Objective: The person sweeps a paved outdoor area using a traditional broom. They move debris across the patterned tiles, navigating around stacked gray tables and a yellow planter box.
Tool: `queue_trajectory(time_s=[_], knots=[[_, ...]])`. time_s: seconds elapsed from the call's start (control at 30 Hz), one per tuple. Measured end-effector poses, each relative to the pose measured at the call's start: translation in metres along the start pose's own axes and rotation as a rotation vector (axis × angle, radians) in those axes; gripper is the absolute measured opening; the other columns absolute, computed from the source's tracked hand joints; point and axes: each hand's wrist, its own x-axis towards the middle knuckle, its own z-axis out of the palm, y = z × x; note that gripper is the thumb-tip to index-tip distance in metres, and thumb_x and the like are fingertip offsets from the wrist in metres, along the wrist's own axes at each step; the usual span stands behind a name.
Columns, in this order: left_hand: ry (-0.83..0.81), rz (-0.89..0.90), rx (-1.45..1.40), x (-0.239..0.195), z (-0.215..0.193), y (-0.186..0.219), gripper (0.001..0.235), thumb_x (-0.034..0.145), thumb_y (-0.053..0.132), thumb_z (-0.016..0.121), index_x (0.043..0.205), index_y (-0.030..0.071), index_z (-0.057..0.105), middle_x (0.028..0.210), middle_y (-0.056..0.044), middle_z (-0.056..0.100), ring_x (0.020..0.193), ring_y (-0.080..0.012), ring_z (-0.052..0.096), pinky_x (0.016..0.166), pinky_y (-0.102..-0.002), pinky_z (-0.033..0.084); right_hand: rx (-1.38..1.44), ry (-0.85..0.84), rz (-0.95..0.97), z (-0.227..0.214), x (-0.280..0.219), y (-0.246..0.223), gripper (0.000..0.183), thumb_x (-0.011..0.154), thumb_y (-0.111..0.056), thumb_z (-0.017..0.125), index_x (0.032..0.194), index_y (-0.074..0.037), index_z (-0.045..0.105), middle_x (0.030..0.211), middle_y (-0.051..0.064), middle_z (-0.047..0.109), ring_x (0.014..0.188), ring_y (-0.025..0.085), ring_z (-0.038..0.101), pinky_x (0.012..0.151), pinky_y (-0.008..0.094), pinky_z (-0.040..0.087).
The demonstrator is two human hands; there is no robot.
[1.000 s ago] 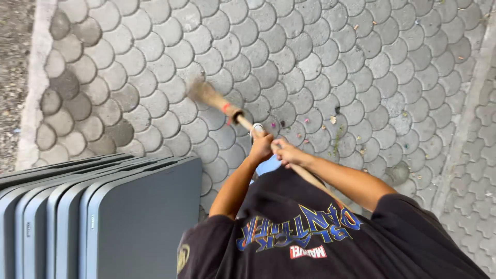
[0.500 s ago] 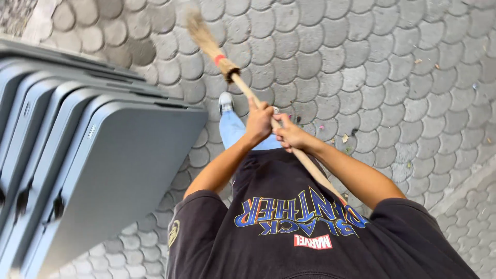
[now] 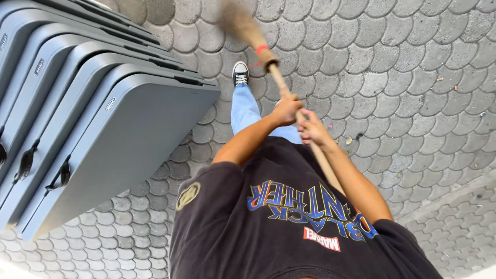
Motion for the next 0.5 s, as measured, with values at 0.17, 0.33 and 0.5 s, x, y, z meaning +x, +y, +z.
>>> queue_trajectory(time_s=[0.17, 0.33, 0.5], knots=[[-0.018, 0.078, 0.010, 0.025, -0.047, 0.034, 0.021, 0.066, 0.020, 0.074, 0.082, 0.017, 0.060, 0.088, -0.007, 0.061, 0.095, -0.0289, 0.067, 0.116, -0.077, 0.011, 0.029, 0.048, 0.008, 0.030, -0.062, -0.065, 0.046, 0.105, -0.011, 0.041, 0.146, -0.023, 0.024, 0.075, 0.002, 0.038, 0.044, 0.010, 0.039, 0.027, 0.025, 0.035], [0.212, 0.059, 0.049, -0.005, -0.134, 0.014, 0.028, 0.083, 0.039, 0.072, 0.078, 0.015, 0.057, 0.083, -0.007, 0.059, 0.087, -0.0267, 0.068, 0.116, -0.075, 0.011, -0.043, -0.060, 0.015, 0.094, -0.059, -0.112, 0.043, 0.104, -0.010, 0.041, 0.141, -0.022, 0.023, 0.075, 0.003, 0.038, 0.043, 0.011, 0.040, 0.026, 0.027, 0.037], [0.309, -0.147, 0.246, -0.070, -0.216, -0.055, 0.013, 0.076, 0.024, 0.070, 0.079, 0.018, 0.059, 0.083, -0.006, 0.060, 0.091, -0.0229, 0.064, 0.113, -0.078, 0.013, -0.065, -0.371, -0.012, 0.162, 0.030, -0.111, 0.048, 0.104, -0.012, 0.045, 0.146, -0.022, 0.024, 0.076, 0.003, 0.040, 0.041, 0.010, 0.043, 0.022, 0.030, 0.038]])
